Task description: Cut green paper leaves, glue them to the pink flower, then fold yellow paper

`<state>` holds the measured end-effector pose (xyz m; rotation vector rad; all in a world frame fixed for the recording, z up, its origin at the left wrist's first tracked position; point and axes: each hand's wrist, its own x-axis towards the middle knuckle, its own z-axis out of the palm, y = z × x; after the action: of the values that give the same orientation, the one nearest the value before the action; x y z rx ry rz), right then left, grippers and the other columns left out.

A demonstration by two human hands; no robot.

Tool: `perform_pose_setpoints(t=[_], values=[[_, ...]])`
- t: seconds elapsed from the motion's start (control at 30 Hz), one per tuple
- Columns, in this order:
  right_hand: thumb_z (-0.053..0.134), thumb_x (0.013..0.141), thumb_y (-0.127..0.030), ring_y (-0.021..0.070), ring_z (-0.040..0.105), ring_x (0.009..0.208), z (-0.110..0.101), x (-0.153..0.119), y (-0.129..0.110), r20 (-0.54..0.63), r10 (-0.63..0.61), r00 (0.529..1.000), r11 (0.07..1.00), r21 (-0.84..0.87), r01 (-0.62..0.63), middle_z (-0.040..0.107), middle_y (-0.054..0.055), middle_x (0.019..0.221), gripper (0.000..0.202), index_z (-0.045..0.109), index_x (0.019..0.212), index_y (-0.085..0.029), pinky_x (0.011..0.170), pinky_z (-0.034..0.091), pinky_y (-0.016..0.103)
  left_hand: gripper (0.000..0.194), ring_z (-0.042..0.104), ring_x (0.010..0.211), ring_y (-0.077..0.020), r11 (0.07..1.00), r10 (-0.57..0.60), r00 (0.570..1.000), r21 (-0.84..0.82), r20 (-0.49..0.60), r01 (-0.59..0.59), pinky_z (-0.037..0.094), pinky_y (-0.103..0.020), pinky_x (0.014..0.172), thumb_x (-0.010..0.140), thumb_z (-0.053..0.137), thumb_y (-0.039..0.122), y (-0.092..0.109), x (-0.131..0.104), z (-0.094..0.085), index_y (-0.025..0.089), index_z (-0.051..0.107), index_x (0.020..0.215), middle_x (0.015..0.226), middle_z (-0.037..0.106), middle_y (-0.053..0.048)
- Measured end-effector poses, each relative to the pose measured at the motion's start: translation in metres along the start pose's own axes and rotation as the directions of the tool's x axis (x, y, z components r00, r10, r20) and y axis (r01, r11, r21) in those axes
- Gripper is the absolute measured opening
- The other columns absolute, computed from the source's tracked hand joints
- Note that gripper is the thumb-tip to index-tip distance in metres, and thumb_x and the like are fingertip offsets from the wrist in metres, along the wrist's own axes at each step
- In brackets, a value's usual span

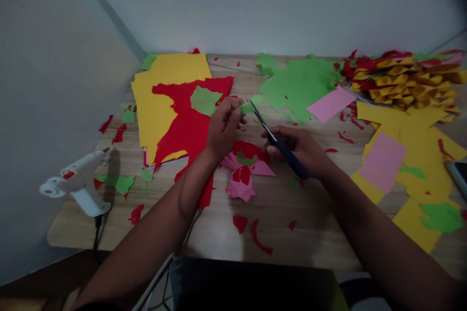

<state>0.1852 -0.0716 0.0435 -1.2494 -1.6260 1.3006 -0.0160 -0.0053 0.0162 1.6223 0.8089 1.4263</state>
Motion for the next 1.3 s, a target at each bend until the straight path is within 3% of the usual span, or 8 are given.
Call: perform_pose_setpoints(t=[0.23,0.43,0.63,0.77,0.9,1.03,1.17,1.3], values=[[0.079,0.073,-0.045,0.0107,0.053,0.054,0.003,0.001,0.001,0.053,0.075,0.996,0.995,0.061,-0.078,0.064,-0.001,0.069,0.045,0.072,0.107,-0.015,0.051,0.044,0.022,0.03,0.057,0.068,-0.0121,0.999,-0.043,0.999,0.02,0.007,0.043,0.049,-0.025,0.058,0.096,0.051,0.051,0.0,-0.002,0.0,0.022,0.057,0.087,0.092,0.058,-0.003],[0.08,0.069,-0.053,0.0113,0.054,0.053,0.0,0.002,0.002,0.061,0.121,0.991,0.989,0.076,-0.126,0.065,0.0,0.068,0.051,0.074,0.104,-0.015,0.048,0.046,0.022,0.032,0.056,0.067,-0.0118,0.998,-0.057,0.998,0.016,0.0,0.057,0.048,-0.025,0.057,0.094,0.052,0.052,0.001,-0.002,0.0,0.022,0.057,0.085,0.094,0.058,-0.003],[0.08,0.069,-0.05,0.0119,0.056,0.057,0.001,0.003,0.006,0.057,0.113,0.992,0.99,0.075,-0.118,0.064,-0.001,0.069,0.051,0.075,0.107,-0.016,0.05,0.043,0.023,0.032,0.056,0.066,-0.0111,0.999,-0.052,0.998,0.004,-0.021,0.052,0.046,-0.025,0.054,0.094,0.055,0.05,0.002,-0.001,0.0,0.021,0.055,0.08,0.096,0.059,-0.004],[0.082,0.066,-0.05,0.0101,0.052,0.052,0.001,0.004,0.008,0.07,0.161,0.984,0.98,0.109,-0.168,0.061,-0.003,0.065,0.056,0.075,0.109,-0.015,0.048,0.042,0.023,0.031,0.06,0.077,-0.0145,0.999,-0.043,0.998,0.019,-0.042,0.043,0.047,-0.025,0.055,0.093,0.056,0.046,0.0,-0.001,-0.002,0.021,0.056,0.075,0.098,0.059,-0.006],[0.083,0.065,-0.051,0.0106,0.052,0.049,0.002,0.004,0.01,0.09,0.218,0.972,0.963,0.143,-0.229,0.063,-0.003,0.062,0.058,0.075,0.109,-0.015,0.045,0.042,0.023,0.028,0.061,0.109,-0.023,0.997,-0.009,0.998,0.072,-0.063,0.013,0.054,-0.031,0.073,0.092,0.058,0.042,-0.002,0.001,-0.006,0.021,0.058,0.073,0.117,0.062,-0.01],[0.085,0.063,-0.05,0.0094,0.051,0.045,0.003,0.004,0.008,0.103,0.236,0.966,0.951,0.178,-0.251,0.064,-0.002,0.061,0.059,0.075,0.109,-0.015,0.042,0.041,0.021,0.034,0.056,0.126,-0.0282,0.997,0.044,0.999,0.06,-0.023,-0.042,0.048,-0.043,0.098,0.091,0.06,0.046,0.001,0.003,-0.008,0.021,0.055,0.068,0.127,0.065,-0.011],[0.085,0.063,-0.051,0.0099,0.052,0.044,0.003,0.003,0.006,0.113,0.235,0.965,0.95,0.182,-0.252,0.064,-0.002,0.059,0.057,0.075,0.106,-0.016,0.042,0.043,0.022,0.037,0.061,0.117,-0.0282,1.0,-0.018,1.0,-0.009,0.007,0.018,0.047,-0.046,0.097,0.089,0.061,0.049,0.005,0.003,-0.006,0.022,0.051,0.066,0.116,0.071,-0.01],[0.085,0.063,-0.05,0.0104,0.054,0.045,0.001,0.004,0.007,0.113,0.215,0.97,0.957,0.173,-0.232,0.065,-0.001,0.06,0.056,0.075,0.107,-0.015,0.042,0.043,0.021,0.033,0.062,0.083,-0.0188,0.996,-0.085,0.996,-0.018,-0.021,0.084,0.05,-0.035,0.08,0.087,0.063,0.046,0.003,0.002,-0.005,0.021,0.054,0.066,0.081,0.067,-0.003]])
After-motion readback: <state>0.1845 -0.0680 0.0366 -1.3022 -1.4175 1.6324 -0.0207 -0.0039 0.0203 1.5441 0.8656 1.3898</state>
